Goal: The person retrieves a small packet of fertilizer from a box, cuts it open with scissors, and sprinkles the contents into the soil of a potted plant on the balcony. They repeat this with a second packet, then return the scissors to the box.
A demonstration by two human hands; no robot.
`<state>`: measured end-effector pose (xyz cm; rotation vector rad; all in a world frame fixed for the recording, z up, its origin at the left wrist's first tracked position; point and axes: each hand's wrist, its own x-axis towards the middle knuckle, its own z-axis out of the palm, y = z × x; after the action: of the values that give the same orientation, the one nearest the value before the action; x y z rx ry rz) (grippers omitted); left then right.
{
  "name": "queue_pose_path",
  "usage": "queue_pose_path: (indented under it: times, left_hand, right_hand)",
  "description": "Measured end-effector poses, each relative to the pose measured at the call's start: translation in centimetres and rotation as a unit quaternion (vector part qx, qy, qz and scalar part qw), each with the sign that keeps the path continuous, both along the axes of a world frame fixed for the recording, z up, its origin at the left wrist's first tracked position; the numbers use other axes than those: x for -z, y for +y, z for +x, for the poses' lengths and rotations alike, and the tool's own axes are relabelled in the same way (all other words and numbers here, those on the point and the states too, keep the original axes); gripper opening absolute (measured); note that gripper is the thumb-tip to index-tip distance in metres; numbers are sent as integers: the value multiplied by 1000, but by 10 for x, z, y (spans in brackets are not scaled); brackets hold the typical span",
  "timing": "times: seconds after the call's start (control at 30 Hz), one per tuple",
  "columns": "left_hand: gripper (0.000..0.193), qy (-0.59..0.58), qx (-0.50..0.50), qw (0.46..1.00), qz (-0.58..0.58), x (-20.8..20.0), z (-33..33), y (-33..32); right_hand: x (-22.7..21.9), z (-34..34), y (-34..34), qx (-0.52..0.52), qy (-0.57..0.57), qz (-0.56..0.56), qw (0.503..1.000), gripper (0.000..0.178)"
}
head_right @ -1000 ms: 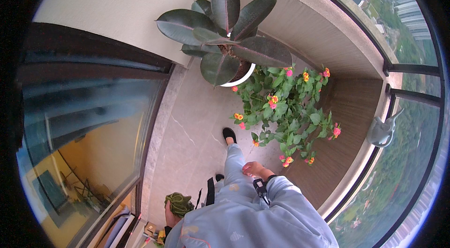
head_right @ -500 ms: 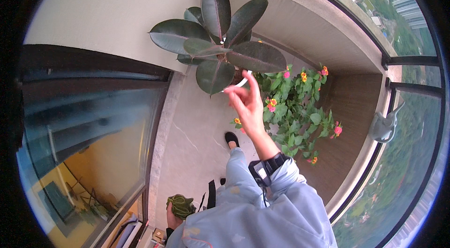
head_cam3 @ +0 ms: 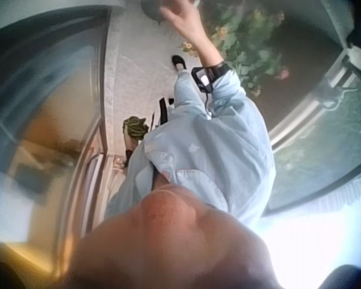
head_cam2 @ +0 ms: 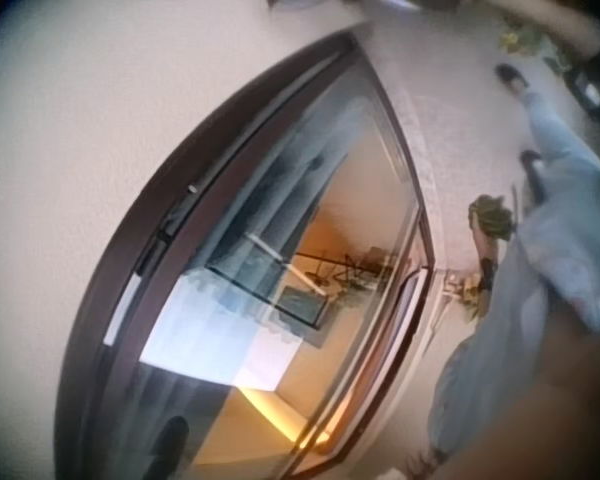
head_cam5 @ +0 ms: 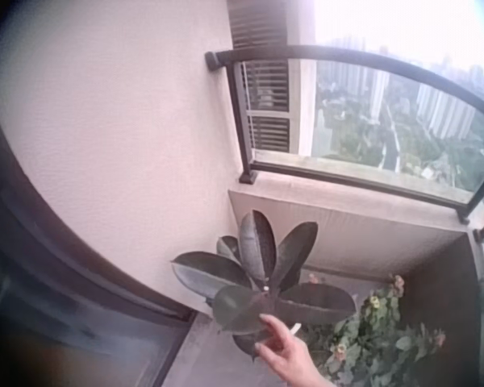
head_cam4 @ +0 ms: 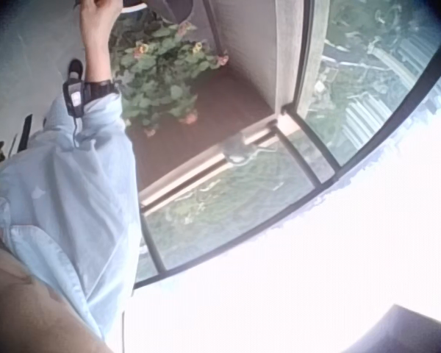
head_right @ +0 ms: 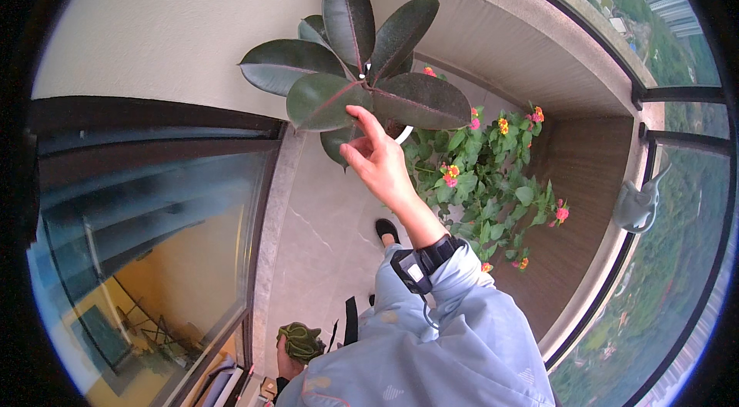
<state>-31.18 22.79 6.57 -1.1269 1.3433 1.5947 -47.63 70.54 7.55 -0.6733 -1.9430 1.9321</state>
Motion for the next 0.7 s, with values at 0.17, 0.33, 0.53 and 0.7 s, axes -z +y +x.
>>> queue_pose_path:
  times: [0.17, 0.33, 0.53, 0.7]
  left_hand:
    - [50, 0, 14, 1000, 5, -4, -4, 6]
    - [50, 0, 7, 1000, 0, -5, -8, 11]
    - [50, -5, 0, 1000, -3, -2, -7, 6]
    - [51, 3, 16, 1000, 21, 3, -4, 2]
  right_hand:
    - [-2, 5, -5, -16, -23, -5, 1000, 55]
    - [-6, 8, -7, -48, -55, -20, 997, 53]
    - [-6, 5, -11, -41, -41, -8, 998, 54]
    - [-10, 6, -11, -41, -27, -4, 999, 54]
